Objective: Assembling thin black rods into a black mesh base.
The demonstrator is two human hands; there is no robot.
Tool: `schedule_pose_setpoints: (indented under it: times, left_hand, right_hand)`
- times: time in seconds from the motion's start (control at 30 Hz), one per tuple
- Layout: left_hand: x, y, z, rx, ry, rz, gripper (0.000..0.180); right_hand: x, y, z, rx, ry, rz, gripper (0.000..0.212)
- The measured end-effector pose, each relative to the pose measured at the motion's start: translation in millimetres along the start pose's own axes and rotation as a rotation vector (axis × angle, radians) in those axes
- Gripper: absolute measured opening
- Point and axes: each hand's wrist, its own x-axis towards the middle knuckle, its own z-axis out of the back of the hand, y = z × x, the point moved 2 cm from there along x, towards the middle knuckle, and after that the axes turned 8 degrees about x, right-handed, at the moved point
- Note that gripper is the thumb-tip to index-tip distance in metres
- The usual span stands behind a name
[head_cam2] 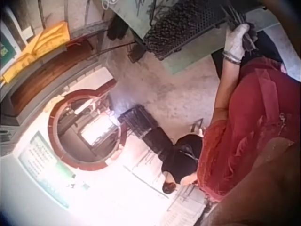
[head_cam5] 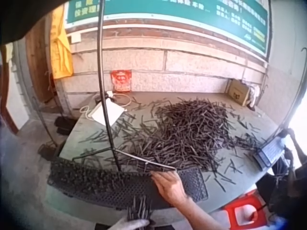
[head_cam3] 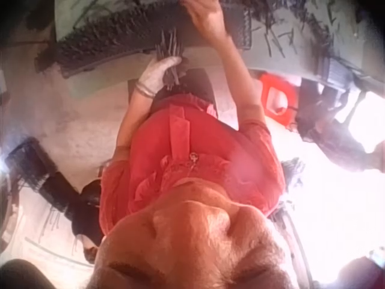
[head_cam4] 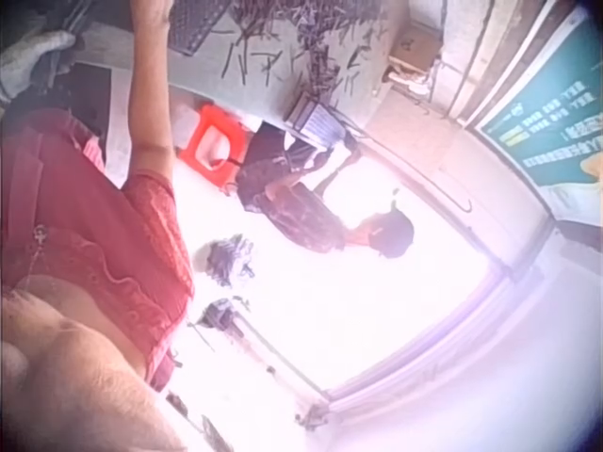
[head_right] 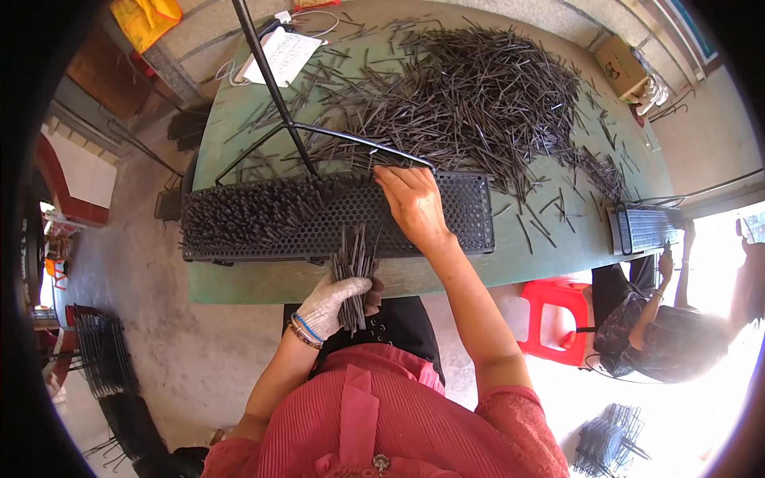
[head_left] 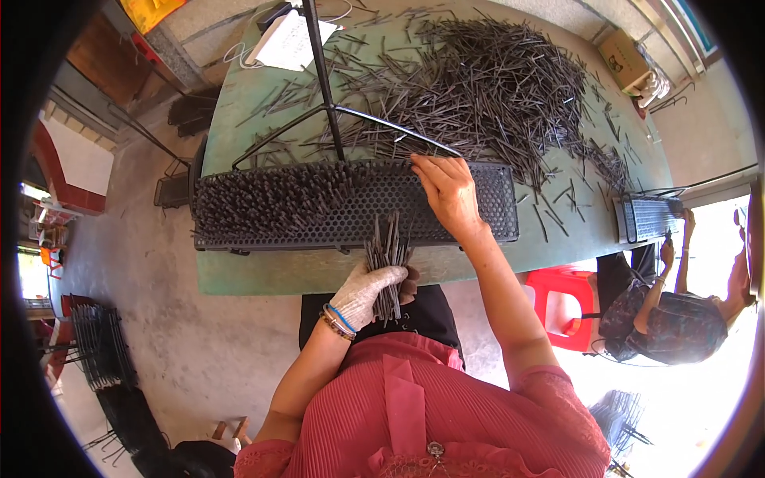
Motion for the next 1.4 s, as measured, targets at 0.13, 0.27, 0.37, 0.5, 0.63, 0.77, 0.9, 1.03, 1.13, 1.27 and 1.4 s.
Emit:
schedule_pose_setpoints:
  times: [0.13, 0.27, 0.37, 0.5, 0.63, 0.77, 0.9, 1.03, 1.13, 1.27, 1.4]
  left_hand:
    - [-0.6, 0.2, 1.1, -0.008, 0.006, 0.005, 0.035]
    - [-1.0, 0.8, 1.1, -0.024, 0.011, -0.010, 0.033]
    - [-0.1, 1.5, 1.2, -0.043, 0.013, -0.023, 0.033]
    - [-0.3, 2.2, 1.5, -0.040, 0.014, -0.025, 0.035]
    - [-6.3, -2.2, 3.8, -0.029, 0.028, -0.068, 0.037]
    - [-9.5, -12.3, 0.3, 0.032, 0.074, -0.118, 0.037]
    - [-9.7, -12.0, 1.2, 0.080, 0.111, -0.141, 0.037]
    - [-12.8, -11.1, 3.5, 0.055, 0.109, -0.111, 0.034]
    - [-12.5, -10.4, 4.1, 0.029, 0.076, -0.131, 0.033]
    - [-10.2, -5.3, 6.7, 0.003, 0.041, -0.135, 0.032]
    - [-10.5, -3.9, 12.2, -0.016, 0.052, -0.121, 0.031]
  right_hand:
    - [0.9, -2.0, -1.2, -0.019, -0.036, -0.047, 0.025]
    - [10.1, -1.8, -0.4, -0.061, 0.052, -0.091, 0.025]
    - [11.4, -4.3, -2.4, -0.056, 0.084, -0.077, 0.025]
    - [9.3, -0.8, -1.4, -0.056, 0.014, -0.024, 0.024]
    - [1.8, 20.9, 11.2, 0.234, -0.012, -0.336, 0.022]
    - [-15.6, 31.8, 11.8, 0.649, 0.390, -0.731, 0.032]
    - [-22.5, 31.9, 3.0, 0.829, 0.391, -0.891, 0.031]
    - [-21.7, 31.7, 3.2, 0.843, 0.400, -0.976, 0.025]
    - [-22.9, 32.5, -0.9, 0.801, 0.381, -0.980, 0.024]
    - [-21.3, 34.6, -2.3, 0.641, 0.328, -0.863, 0.023]
    - [3.8, 44.0, 9.3, 0.649, 0.174, -0.848, 0.020]
